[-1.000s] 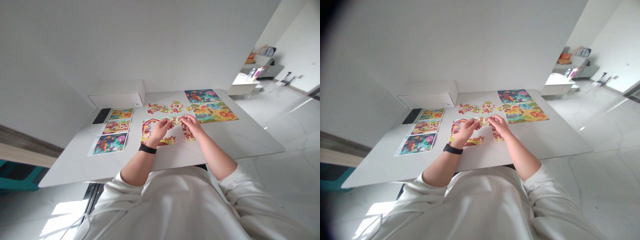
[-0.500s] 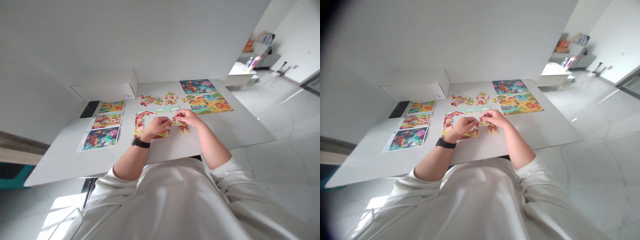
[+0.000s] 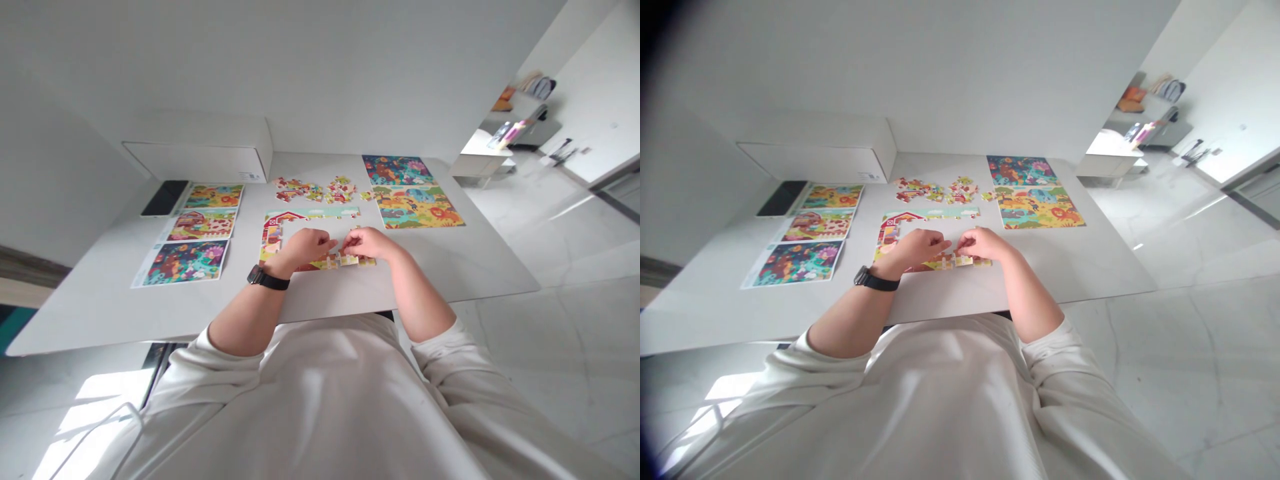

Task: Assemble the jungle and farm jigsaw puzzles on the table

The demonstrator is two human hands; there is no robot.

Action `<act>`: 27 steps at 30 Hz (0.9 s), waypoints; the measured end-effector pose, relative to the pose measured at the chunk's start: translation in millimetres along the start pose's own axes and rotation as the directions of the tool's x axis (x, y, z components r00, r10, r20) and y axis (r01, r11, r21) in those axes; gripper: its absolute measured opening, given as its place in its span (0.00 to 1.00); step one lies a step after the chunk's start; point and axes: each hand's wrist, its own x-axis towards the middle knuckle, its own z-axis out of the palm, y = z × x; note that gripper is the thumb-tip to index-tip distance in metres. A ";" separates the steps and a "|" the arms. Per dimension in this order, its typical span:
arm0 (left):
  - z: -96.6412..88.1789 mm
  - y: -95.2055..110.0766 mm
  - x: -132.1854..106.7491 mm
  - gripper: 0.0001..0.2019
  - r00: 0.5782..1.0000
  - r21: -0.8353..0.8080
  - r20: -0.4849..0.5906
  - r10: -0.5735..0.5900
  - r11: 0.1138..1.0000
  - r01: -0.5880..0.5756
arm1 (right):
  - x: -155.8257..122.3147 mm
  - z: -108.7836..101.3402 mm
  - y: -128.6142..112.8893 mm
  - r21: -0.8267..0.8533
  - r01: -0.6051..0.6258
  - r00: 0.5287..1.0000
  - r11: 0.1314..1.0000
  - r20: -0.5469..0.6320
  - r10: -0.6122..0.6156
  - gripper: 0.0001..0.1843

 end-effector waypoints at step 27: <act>7.5 -5.5 -2.8 0.09 0.990 -0.015 0.133 -0.053 0.998 0.055 | 1.0 7.7 -6.0 -0.527 0.148 0.982 0.837 -0.025 -0.190 0.06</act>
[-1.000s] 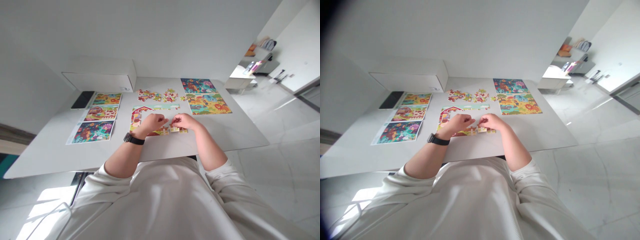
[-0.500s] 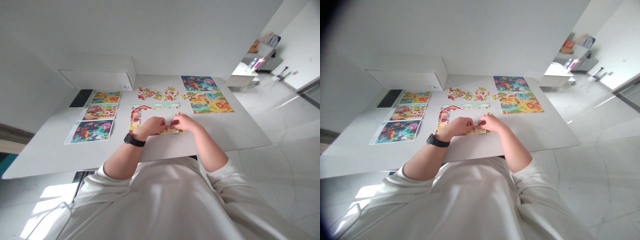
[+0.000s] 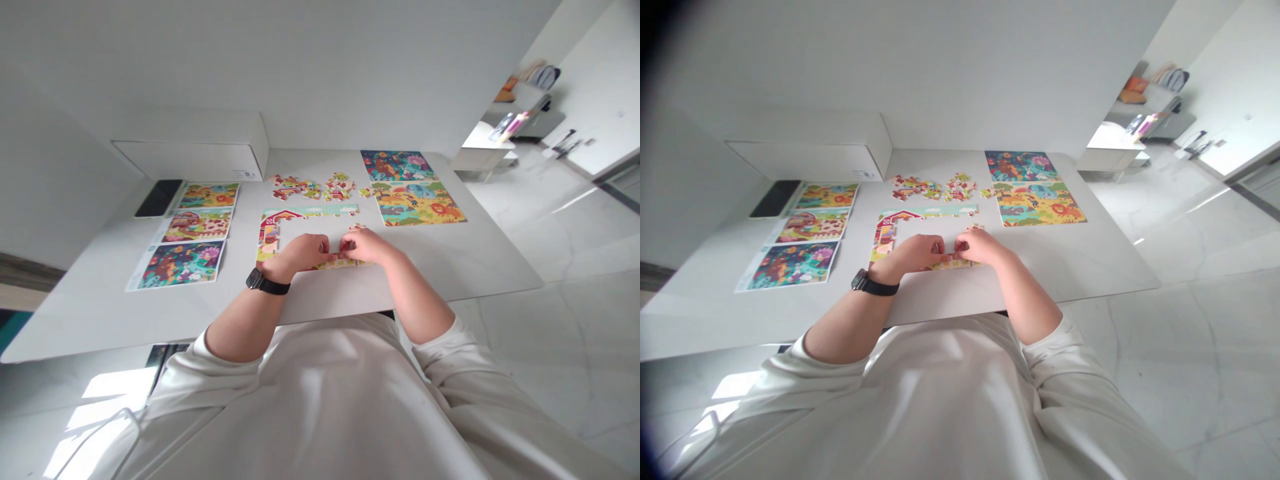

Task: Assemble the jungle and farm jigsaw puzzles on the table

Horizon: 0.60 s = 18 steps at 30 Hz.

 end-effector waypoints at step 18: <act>-6.5 16.9 -3.7 0.10 0.993 0.190 0.113 -0.013 0.982 -0.009 | -14.3 -26.6 14.8 0.041 -0.410 0.906 0.911 0.138 0.401 0.09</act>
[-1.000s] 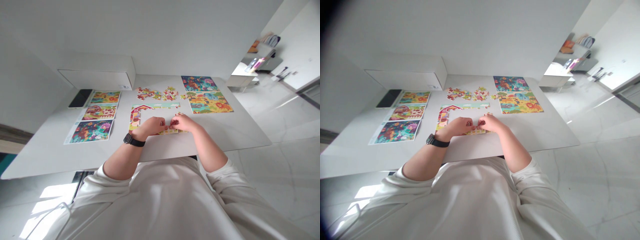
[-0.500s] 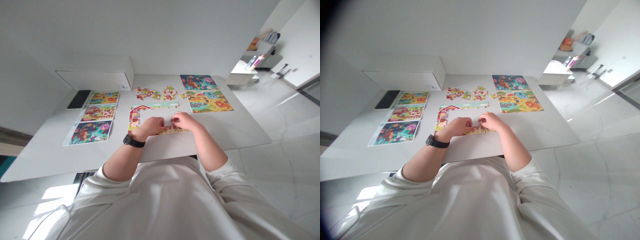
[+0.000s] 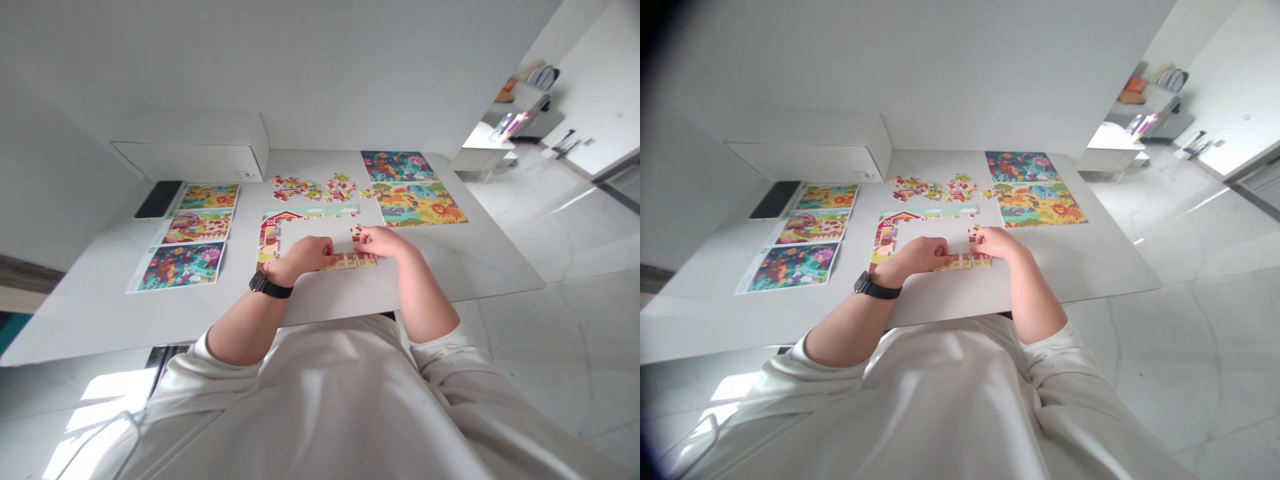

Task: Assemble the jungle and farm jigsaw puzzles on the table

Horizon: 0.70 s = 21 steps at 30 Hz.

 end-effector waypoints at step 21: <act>20.0 4.1 1.6 0.21 0.915 -0.062 -0.084 0.395 0.914 -0.401 | 5.4 2.1 -1.6 0.068 0.072 0.997 0.995 0.021 -0.073 0.11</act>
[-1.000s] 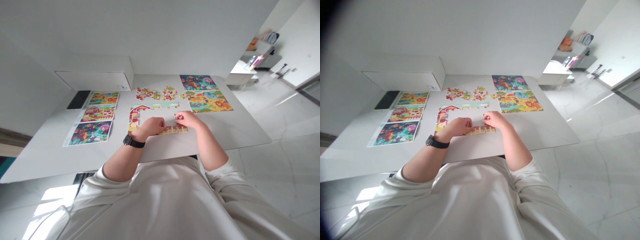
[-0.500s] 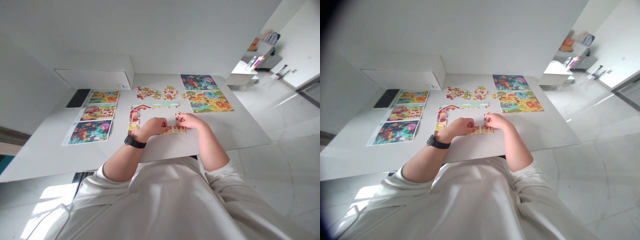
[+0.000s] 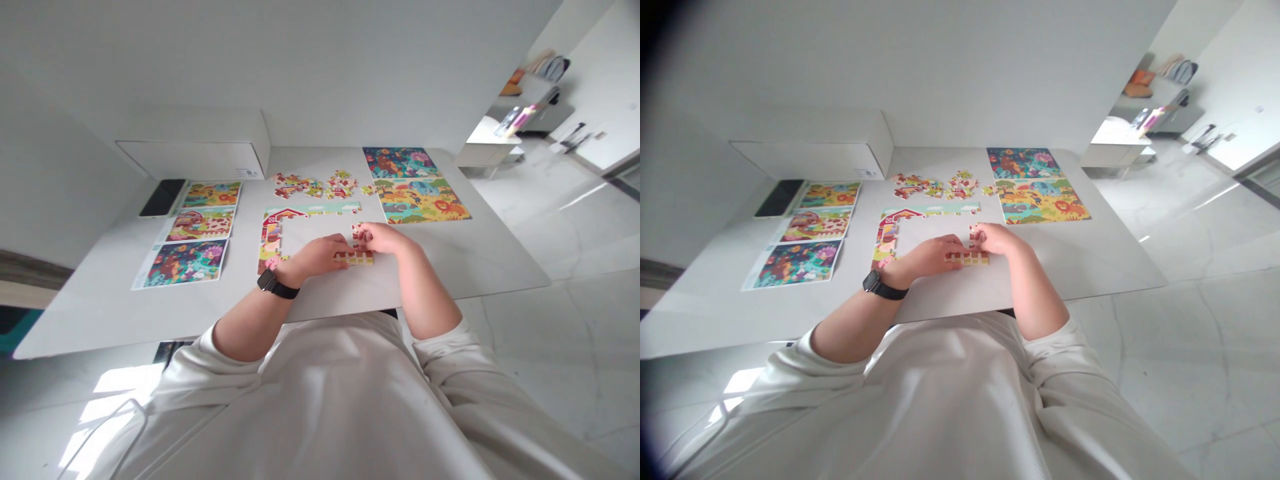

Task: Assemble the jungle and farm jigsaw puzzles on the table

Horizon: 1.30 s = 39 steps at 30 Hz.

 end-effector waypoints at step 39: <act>-2.2 3.5 -1.6 0.15 0.999 0.099 0.045 0.013 0.995 -0.018 | 6.2 -15.1 8.2 -0.110 0.033 0.999 0.993 0.043 -0.028 0.13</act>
